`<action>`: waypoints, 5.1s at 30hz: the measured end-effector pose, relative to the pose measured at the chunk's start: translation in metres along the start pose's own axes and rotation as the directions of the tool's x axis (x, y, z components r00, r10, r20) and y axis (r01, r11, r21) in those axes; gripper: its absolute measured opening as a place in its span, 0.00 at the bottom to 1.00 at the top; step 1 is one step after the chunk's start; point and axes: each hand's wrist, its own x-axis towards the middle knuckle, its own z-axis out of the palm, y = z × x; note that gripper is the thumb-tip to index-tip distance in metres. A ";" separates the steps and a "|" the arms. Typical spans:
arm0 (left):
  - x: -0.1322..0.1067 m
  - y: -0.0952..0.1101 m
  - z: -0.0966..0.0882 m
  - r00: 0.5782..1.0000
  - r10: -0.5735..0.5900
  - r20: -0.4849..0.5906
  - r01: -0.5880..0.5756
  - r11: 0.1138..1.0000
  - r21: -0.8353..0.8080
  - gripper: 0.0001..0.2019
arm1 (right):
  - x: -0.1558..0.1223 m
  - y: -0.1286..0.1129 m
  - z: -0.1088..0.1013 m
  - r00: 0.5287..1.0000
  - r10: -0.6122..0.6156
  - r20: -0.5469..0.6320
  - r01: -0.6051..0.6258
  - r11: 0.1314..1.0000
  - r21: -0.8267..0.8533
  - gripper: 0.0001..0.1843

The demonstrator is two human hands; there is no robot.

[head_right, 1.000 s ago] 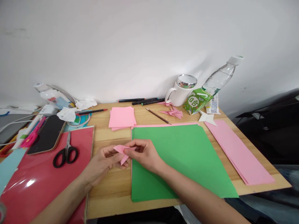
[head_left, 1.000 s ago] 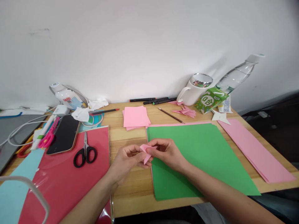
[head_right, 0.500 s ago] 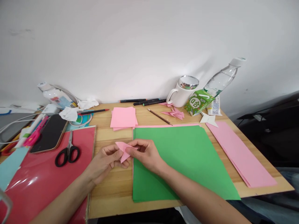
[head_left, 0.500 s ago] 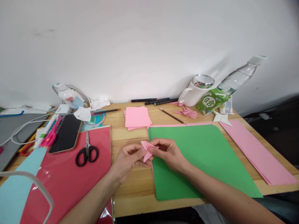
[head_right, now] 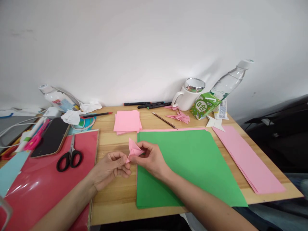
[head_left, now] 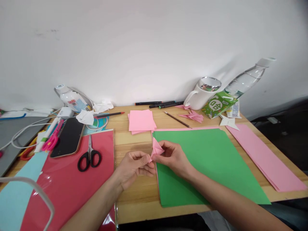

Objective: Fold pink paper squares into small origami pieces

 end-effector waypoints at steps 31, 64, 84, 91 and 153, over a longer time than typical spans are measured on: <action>-0.005 0.000 0.006 0.972 0.233 -0.025 -0.224 0.954 0.199 0.14 | 0.001 -0.003 -0.001 1.000 -0.004 -0.021 0.006 0.996 0.093 0.20; -0.004 0.000 0.010 0.933 0.337 -0.123 -0.281 0.901 0.331 0.20 | -0.003 0.008 -0.002 0.931 -0.344 0.122 0.364 0.903 -0.229 0.14; -0.002 0.000 0.003 0.916 0.379 -0.131 -0.357 0.919 0.165 0.18 | 0.002 -0.002 -0.003 0.987 -0.159 0.036 0.159 0.987 0.005 0.10; -0.001 -0.002 0.004 0.922 0.367 -0.122 -0.349 0.926 0.145 0.17 | 0.000 0.002 -0.003 0.977 -0.171 0.127 0.160 0.983 0.096 0.17; -0.006 -0.005 0.004 0.953 0.297 -0.055 -0.242 0.858 0.453 0.18 | -0.007 0.000 -0.007 0.851 -0.506 0.141 0.512 0.738 -0.439 0.04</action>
